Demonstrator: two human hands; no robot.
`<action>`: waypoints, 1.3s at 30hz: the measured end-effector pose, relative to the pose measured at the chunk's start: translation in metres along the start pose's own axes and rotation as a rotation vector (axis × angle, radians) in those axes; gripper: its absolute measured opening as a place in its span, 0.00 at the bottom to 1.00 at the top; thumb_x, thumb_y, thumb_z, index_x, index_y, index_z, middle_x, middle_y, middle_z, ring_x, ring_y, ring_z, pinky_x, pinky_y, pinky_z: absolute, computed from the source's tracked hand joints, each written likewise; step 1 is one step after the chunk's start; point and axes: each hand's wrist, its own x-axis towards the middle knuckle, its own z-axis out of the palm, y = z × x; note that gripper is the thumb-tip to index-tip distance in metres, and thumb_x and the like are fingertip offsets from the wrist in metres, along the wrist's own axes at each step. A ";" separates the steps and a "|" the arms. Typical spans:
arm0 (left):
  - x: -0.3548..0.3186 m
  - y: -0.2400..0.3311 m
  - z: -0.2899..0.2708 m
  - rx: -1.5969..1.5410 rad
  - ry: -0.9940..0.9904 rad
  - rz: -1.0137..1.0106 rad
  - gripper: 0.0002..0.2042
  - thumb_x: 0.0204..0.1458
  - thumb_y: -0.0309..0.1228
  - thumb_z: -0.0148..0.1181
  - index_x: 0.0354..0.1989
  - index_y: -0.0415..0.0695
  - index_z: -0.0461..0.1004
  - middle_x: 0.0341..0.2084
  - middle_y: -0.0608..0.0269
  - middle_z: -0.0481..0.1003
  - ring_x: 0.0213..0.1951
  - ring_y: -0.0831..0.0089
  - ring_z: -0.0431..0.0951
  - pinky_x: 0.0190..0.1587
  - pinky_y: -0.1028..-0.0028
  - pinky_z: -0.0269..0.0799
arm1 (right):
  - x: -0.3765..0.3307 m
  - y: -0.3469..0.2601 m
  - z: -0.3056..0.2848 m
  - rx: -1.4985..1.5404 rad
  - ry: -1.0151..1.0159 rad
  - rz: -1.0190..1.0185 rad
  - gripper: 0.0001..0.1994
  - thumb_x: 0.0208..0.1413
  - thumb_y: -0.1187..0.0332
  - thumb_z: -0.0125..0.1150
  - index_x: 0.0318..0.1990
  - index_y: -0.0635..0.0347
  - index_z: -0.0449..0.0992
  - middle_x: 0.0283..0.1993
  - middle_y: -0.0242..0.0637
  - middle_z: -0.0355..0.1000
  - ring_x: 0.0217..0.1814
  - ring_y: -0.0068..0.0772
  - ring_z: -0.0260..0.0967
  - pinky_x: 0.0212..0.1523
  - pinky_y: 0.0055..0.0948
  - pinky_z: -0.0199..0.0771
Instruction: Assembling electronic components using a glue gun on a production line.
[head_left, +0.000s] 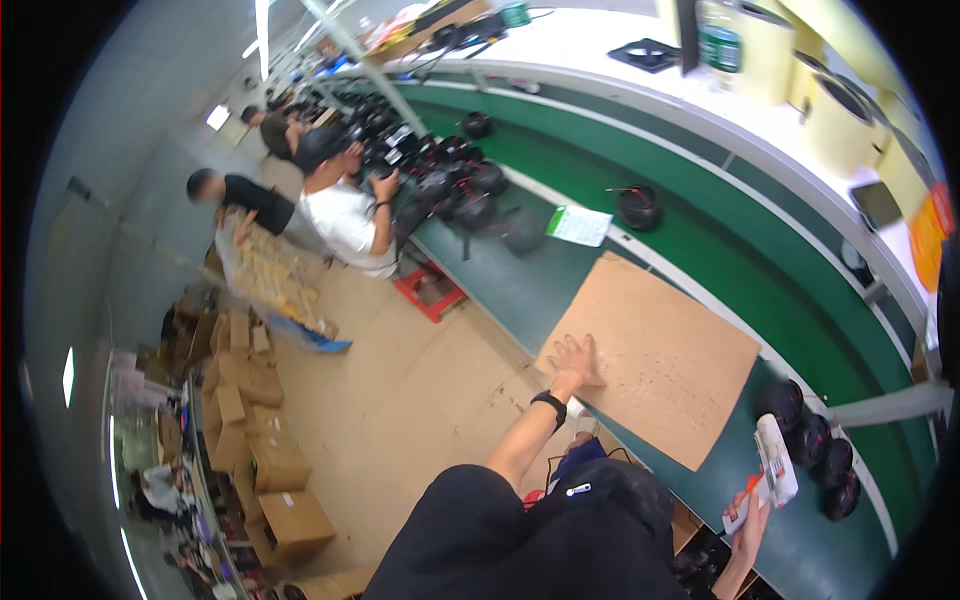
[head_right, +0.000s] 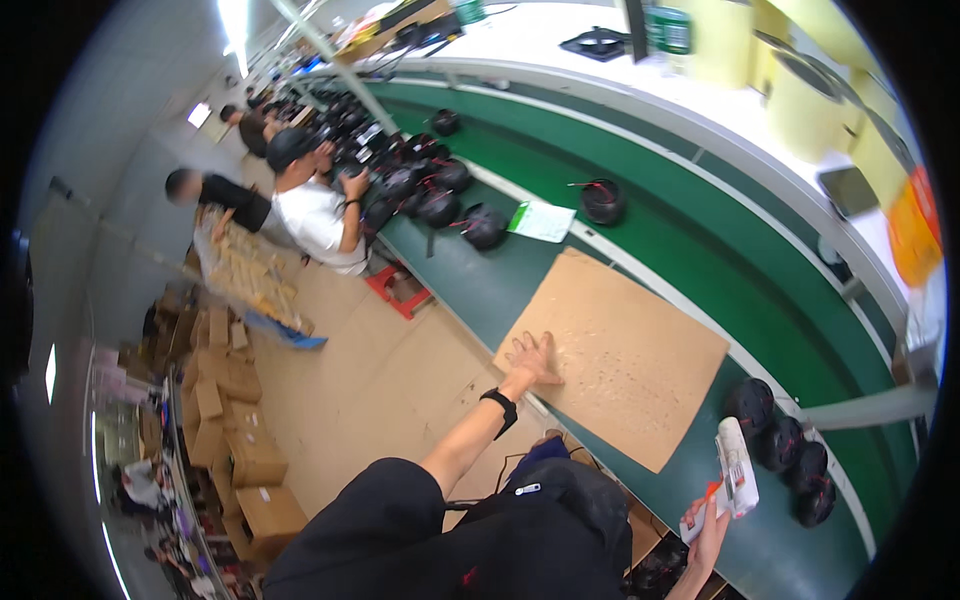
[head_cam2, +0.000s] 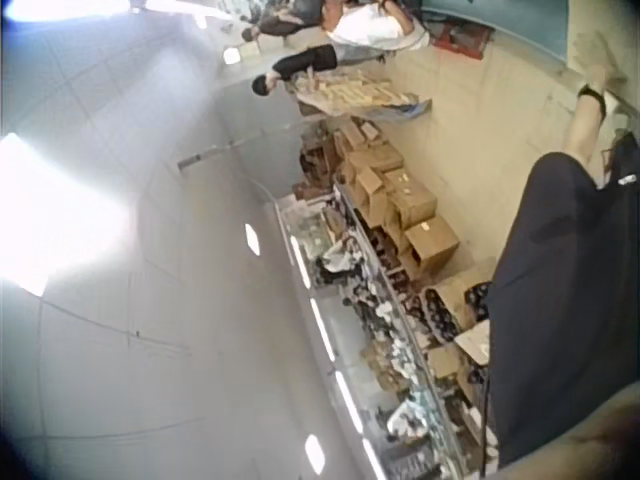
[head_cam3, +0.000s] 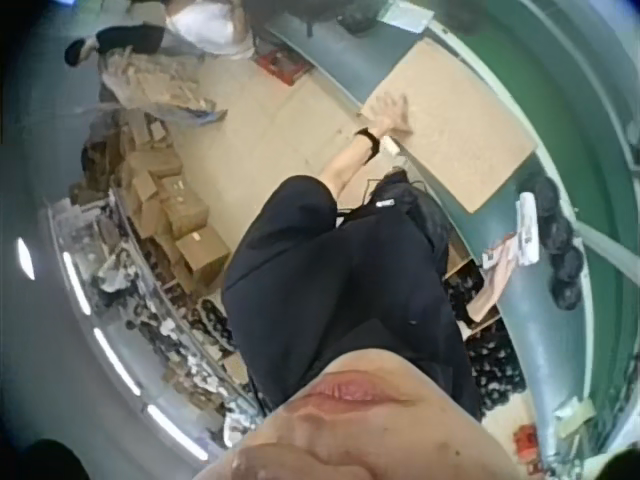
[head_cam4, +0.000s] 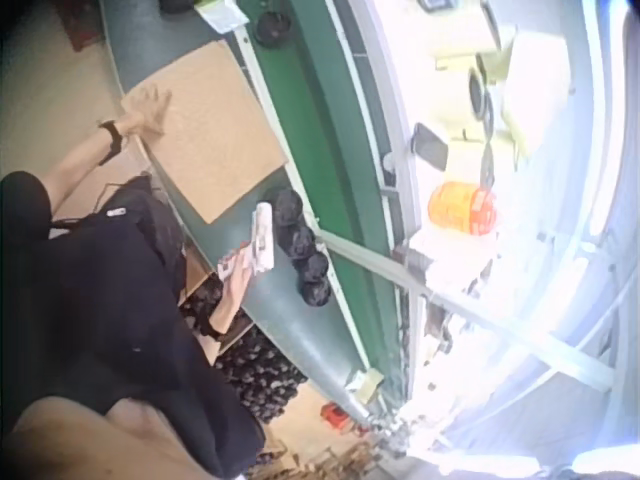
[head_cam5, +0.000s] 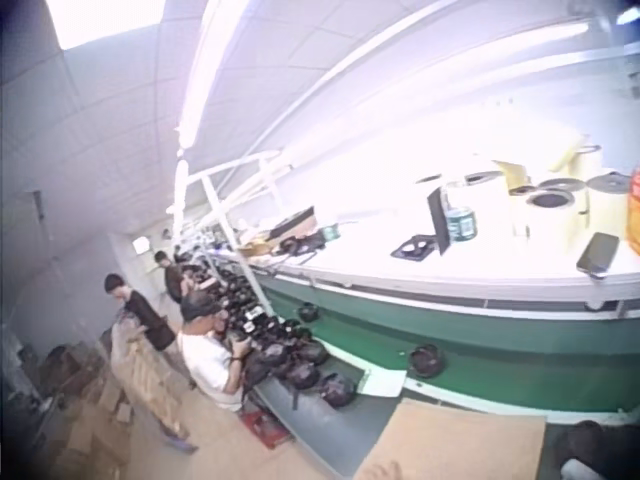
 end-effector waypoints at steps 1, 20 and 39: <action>0.000 -0.026 0.004 0.012 -0.021 -0.024 0.63 0.32 0.53 0.79 0.77 0.60 0.41 0.75 0.42 0.38 0.72 0.28 0.40 0.65 0.30 0.52 | 0.008 0.000 0.007 -0.021 -0.029 0.052 0.22 0.69 0.60 0.54 0.65 0.58 0.60 0.28 0.33 0.66 0.22 0.19 0.60 0.25 0.21 0.63; 0.157 -0.141 -0.054 -0.353 -0.291 0.592 0.22 0.47 0.41 0.66 0.51 0.47 0.80 0.44 0.51 0.81 0.43 0.55 0.82 0.46 0.61 0.78 | 0.122 0.021 0.233 -0.757 0.114 0.199 0.09 0.60 0.65 0.59 0.40 0.60 0.72 0.17 0.30 0.65 0.13 0.23 0.62 0.14 0.28 0.61; 0.344 0.118 -0.200 -0.359 0.150 0.781 0.63 0.26 0.46 0.83 0.73 0.51 0.46 0.64 0.38 0.57 0.61 0.40 0.68 0.59 0.52 0.73 | 0.121 0.020 0.262 -0.817 0.262 0.454 0.14 0.58 0.61 0.61 0.44 0.62 0.76 0.20 0.33 0.70 0.16 0.25 0.68 0.18 0.28 0.68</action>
